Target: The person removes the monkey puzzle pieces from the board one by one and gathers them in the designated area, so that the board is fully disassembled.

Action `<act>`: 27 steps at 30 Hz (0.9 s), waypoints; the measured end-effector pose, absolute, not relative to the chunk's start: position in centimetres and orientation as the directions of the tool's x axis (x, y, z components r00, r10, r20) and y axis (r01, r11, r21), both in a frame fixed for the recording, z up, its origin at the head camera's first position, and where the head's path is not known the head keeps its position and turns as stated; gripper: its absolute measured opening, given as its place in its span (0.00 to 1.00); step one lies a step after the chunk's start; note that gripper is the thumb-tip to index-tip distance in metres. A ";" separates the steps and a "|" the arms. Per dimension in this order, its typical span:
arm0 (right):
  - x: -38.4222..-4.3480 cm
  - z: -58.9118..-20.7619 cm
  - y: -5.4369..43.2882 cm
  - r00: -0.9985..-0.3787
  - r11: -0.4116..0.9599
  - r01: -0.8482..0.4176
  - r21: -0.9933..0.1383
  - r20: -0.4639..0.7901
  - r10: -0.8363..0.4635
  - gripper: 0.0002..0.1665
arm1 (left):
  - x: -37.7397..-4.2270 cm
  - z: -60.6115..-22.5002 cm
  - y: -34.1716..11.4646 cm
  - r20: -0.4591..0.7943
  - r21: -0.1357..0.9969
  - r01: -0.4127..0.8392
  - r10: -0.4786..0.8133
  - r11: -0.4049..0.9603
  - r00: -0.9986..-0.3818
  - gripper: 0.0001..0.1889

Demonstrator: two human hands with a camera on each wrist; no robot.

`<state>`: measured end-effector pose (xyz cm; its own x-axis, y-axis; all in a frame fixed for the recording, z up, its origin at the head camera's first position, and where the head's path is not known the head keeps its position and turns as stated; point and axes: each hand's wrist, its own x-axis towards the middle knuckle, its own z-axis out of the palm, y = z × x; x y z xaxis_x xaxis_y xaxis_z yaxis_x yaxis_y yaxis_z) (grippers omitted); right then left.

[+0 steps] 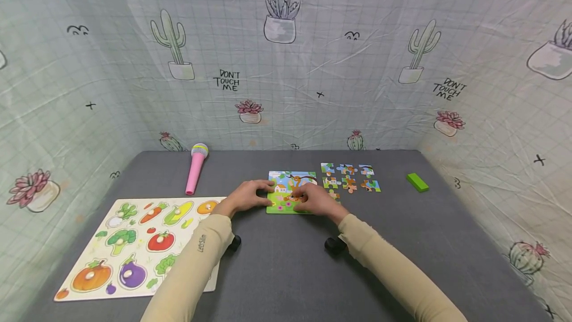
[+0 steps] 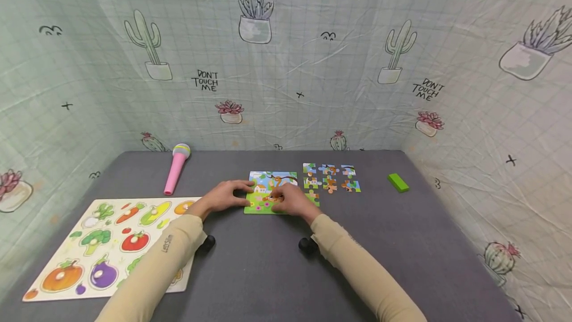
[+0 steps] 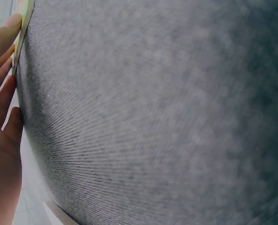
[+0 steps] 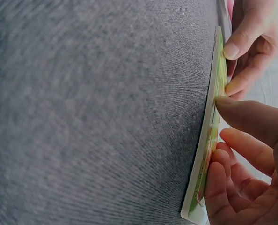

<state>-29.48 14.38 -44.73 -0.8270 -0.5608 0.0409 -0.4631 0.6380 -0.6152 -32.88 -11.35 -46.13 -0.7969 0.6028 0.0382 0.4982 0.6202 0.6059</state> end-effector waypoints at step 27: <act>-29.0 -44.3 14.2 -0.819 0.652 -0.504 -0.566 0.073 -0.569 0.20 | -33.2 -46.4 -11.4 0.034 0.618 0.502 0.617 0.605 -0.786 0.23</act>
